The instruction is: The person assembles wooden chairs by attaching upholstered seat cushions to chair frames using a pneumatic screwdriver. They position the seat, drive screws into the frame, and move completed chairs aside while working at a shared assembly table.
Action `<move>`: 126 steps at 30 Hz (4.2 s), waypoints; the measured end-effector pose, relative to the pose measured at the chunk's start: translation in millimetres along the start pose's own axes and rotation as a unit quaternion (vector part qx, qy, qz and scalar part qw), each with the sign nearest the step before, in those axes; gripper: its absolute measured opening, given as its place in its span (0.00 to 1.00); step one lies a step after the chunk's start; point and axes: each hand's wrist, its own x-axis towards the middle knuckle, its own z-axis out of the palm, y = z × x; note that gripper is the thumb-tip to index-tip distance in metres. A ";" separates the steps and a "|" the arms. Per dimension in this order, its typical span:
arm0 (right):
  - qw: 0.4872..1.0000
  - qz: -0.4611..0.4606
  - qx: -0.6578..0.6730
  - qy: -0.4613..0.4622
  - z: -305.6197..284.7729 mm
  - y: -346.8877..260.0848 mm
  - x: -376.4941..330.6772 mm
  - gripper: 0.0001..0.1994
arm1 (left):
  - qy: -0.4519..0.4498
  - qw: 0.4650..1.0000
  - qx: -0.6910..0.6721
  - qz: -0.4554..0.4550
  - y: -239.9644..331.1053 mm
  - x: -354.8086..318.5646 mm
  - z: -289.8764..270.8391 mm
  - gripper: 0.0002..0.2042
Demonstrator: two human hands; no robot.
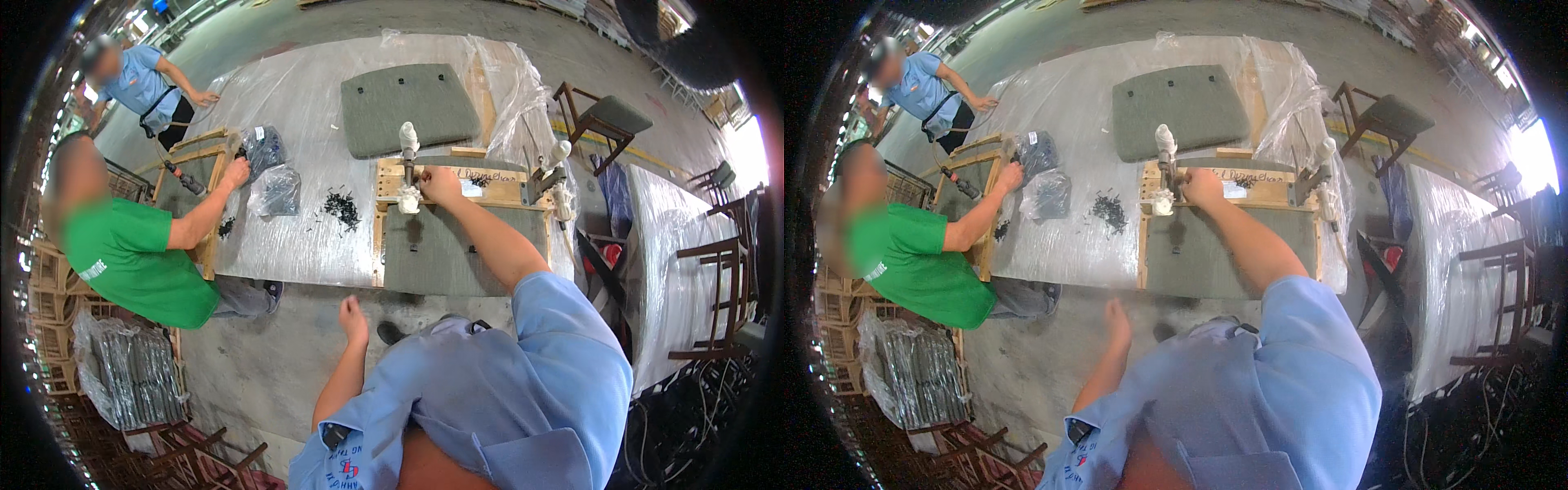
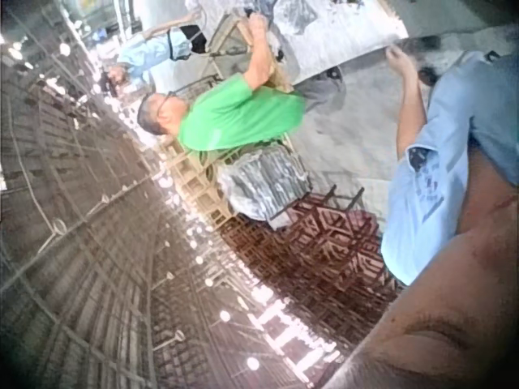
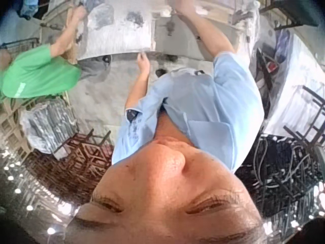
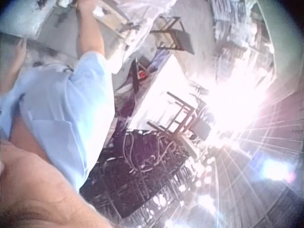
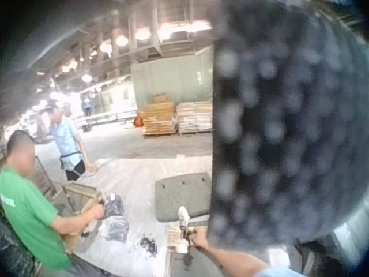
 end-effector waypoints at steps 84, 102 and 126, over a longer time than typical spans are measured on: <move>0.038 -0.603 0.741 -0.293 -344.3 -187.2 -10.2 0.11 | -0.238 0.929 0.173 -0.226 -37.7 -7.2 10.2 0.16; 0.121 -0.705 0.661 -0.228 -347.2 -237.9 -9.2 0.10 | -0.217 0.919 0.211 -0.254 -66.3 -38.8 -11.9 0.17; 0.058 -0.691 0.683 -0.230 -353.5 -260.5 -19.0 0.13 | -0.235 0.915 0.248 -0.214 -62.2 -31.7 1.7 0.17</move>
